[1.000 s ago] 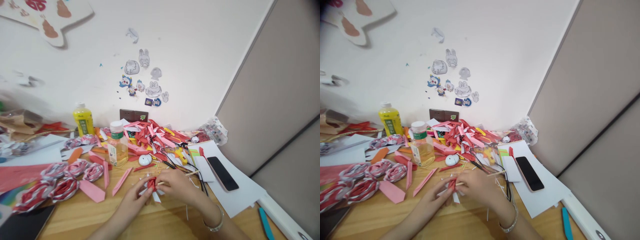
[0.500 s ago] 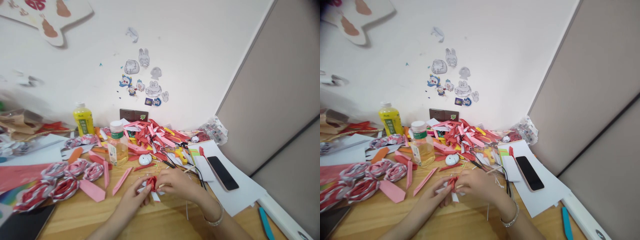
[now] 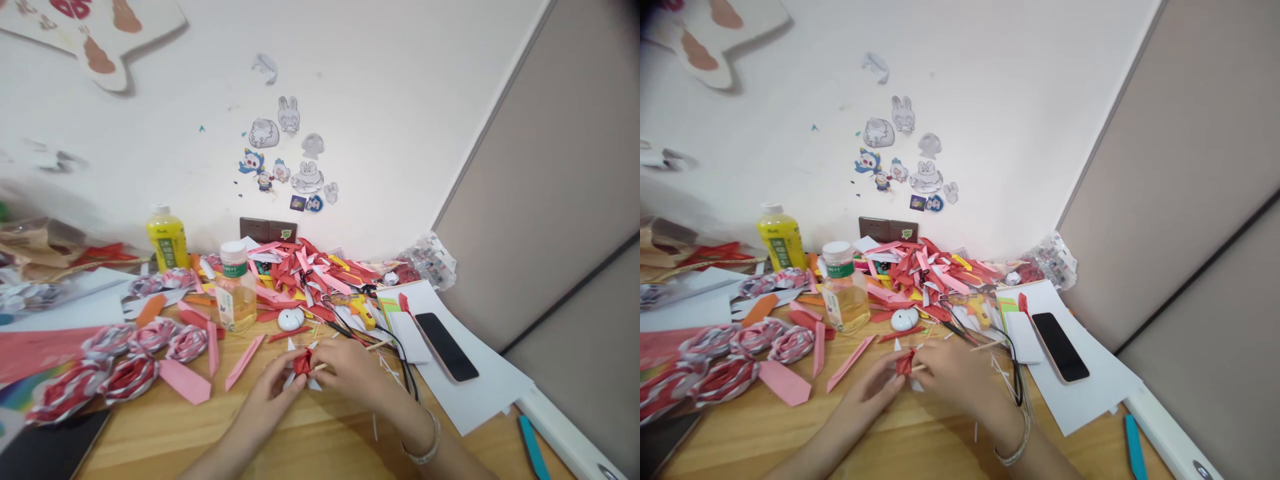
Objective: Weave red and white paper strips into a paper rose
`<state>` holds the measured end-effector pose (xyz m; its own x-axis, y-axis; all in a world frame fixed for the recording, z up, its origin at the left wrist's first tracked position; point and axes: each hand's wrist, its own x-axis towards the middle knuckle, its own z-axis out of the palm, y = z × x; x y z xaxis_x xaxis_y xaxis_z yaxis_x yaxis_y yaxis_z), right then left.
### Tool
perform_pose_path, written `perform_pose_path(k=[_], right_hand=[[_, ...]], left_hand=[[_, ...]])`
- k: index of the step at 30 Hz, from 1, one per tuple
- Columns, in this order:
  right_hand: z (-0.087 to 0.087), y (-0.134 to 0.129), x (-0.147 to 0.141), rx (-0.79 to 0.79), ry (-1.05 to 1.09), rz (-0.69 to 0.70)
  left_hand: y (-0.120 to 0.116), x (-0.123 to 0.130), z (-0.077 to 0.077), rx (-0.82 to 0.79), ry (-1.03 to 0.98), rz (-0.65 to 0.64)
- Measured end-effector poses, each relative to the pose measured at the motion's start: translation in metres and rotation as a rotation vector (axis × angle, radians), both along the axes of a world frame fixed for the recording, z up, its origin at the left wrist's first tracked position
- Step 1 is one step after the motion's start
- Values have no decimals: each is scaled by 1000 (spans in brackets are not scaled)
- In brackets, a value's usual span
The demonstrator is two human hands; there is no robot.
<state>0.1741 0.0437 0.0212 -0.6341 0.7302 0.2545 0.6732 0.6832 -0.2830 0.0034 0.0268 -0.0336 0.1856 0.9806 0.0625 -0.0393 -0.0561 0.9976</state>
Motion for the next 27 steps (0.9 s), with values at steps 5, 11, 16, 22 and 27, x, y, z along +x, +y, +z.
perform_pose_path(k=[5, 11, 16, 22, 27], right_hand=[[-3, 0, -1, 51, -52, 30], [-1, 0, 1, 110, -88, 64], [0, 1, 1, 152, -126, 114], [0, -1, -1, 173, -104, 99], [-2, -1, -1, 194, -82, 67]], left_hand=[[3, -1, -5, -44, -19, 3], [1, -2, 1, -89, 22, -7], [2, -1, -5, -54, 8, -28], [2, 0, -9, 27, 47, -30], [0, 1, 2, 30, 110, -2]])
